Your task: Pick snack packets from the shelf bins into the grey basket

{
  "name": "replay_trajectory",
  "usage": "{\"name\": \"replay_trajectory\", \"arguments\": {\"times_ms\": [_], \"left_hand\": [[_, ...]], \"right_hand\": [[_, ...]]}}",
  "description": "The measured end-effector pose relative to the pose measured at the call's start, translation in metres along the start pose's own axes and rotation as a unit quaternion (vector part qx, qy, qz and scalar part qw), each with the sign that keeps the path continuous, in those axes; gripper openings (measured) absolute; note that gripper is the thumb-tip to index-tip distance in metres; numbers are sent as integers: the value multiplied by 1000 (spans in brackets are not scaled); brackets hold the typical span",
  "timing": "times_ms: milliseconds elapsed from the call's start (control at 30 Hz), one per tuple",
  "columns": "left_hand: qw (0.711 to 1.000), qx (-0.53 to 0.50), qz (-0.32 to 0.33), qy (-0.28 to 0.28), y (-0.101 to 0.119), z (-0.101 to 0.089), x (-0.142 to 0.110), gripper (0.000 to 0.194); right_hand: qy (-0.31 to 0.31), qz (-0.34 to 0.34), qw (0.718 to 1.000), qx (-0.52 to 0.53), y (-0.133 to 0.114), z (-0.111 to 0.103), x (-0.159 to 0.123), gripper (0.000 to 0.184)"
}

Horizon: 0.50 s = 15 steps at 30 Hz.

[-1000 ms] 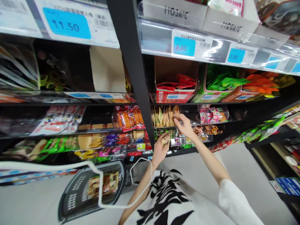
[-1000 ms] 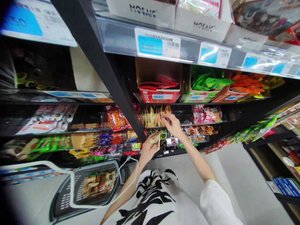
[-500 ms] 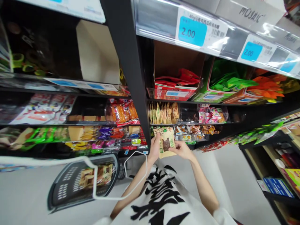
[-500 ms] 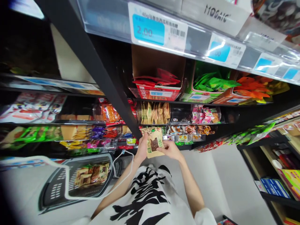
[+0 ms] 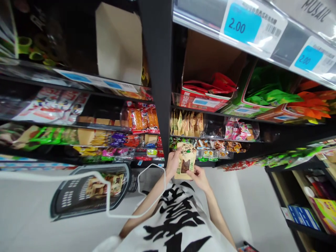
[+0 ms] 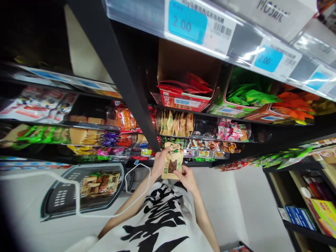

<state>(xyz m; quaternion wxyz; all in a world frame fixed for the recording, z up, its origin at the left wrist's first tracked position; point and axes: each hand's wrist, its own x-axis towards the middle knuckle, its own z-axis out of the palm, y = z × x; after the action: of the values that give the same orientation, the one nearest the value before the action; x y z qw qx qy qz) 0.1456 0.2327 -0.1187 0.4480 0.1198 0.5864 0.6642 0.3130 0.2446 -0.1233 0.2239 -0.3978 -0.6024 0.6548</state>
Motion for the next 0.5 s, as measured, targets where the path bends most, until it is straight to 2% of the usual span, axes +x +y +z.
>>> {"name": "replay_trajectory", "arguments": {"times_ms": [267, 500], "left_hand": [[1000, 3, -6, 20, -3, 0, 0, 48], [997, -64, -2, 37, 4, -1, 1, 48]], "right_hand": [[41, -2, 999, 21, 7, 9, -6, 45], [19, -6, 1000, 10, 9, 15, -4, 43]]}}
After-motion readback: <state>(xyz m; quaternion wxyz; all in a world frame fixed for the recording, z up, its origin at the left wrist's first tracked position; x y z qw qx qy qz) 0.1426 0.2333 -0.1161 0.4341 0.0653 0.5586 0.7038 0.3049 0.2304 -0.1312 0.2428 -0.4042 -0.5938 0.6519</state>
